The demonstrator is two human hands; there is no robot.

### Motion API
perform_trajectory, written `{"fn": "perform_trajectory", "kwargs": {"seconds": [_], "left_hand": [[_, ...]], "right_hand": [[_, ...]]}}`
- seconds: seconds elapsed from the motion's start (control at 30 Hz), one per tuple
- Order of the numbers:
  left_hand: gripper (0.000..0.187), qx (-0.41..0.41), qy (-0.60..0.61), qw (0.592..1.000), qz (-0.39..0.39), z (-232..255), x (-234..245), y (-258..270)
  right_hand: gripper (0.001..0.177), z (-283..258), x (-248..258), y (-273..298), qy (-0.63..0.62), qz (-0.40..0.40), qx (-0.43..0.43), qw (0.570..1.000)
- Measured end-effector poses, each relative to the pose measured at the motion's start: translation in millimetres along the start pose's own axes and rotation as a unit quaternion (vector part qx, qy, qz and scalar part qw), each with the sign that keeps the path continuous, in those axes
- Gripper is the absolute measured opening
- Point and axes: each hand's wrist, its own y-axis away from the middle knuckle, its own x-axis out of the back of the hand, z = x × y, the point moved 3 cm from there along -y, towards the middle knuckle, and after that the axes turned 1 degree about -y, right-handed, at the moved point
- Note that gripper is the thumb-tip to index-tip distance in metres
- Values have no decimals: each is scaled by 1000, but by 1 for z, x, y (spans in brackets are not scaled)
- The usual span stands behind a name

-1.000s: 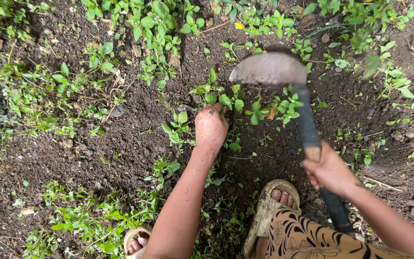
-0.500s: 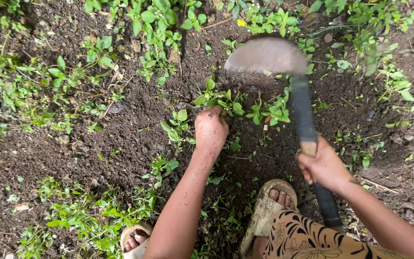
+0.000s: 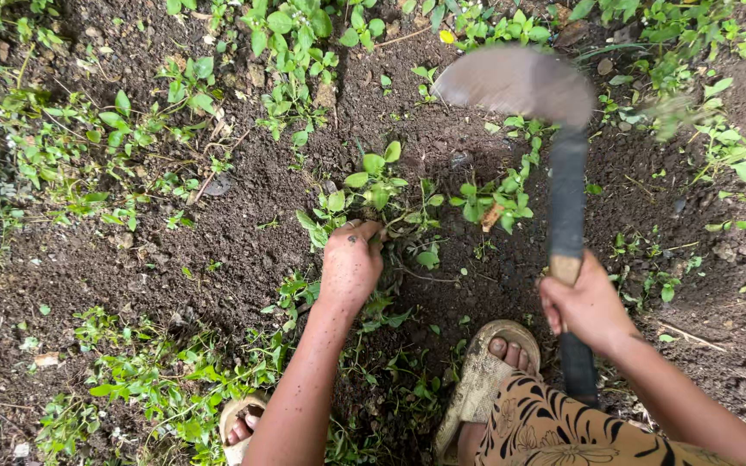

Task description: The person uses a hoe to loosen the soil and remove weeds from a garden bed. They repeatedly strike the ground with the tool and pull out the uprooted plants by hand, clearing a patch of soil.

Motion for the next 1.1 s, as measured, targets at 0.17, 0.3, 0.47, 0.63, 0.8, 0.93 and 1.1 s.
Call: {"fn": "perform_trajectory", "kwargs": {"seconds": [0.17, 0.3, 0.47, 0.63, 0.8, 0.93, 1.1], "left_hand": [[22, 29, -52, 998, -6, -2, 18, 0], [35, 9, -61, 997, 48, -5, 25, -8], [87, -4, -74, 997, -34, 28, 20, -43], [96, -81, -300, 900, -306, 57, -10, -18], [71, -227, -274, 893, -276, 6, -22, 48], [74, -248, -256, 887, -294, -51, 13, 93], [65, -168, -223, 882, -380, -91, 55, 132]], "right_hand": [[27, 61, -6, -3, 18, 14, -21, 1000], [31, 129, -3, 51, 143, -57, -110, 982], [36, 98, 37, 58, 135, 9, -100, 986], [19, 4, 29, 26, -76, 55, 46, 995], [42, -26, -29, 15, 66, -5, -27, 997], [51, -9, -59, 41, 223, -176, -87, 955], [58, -25, -33, 35, 233, -210, -96, 945]]}}
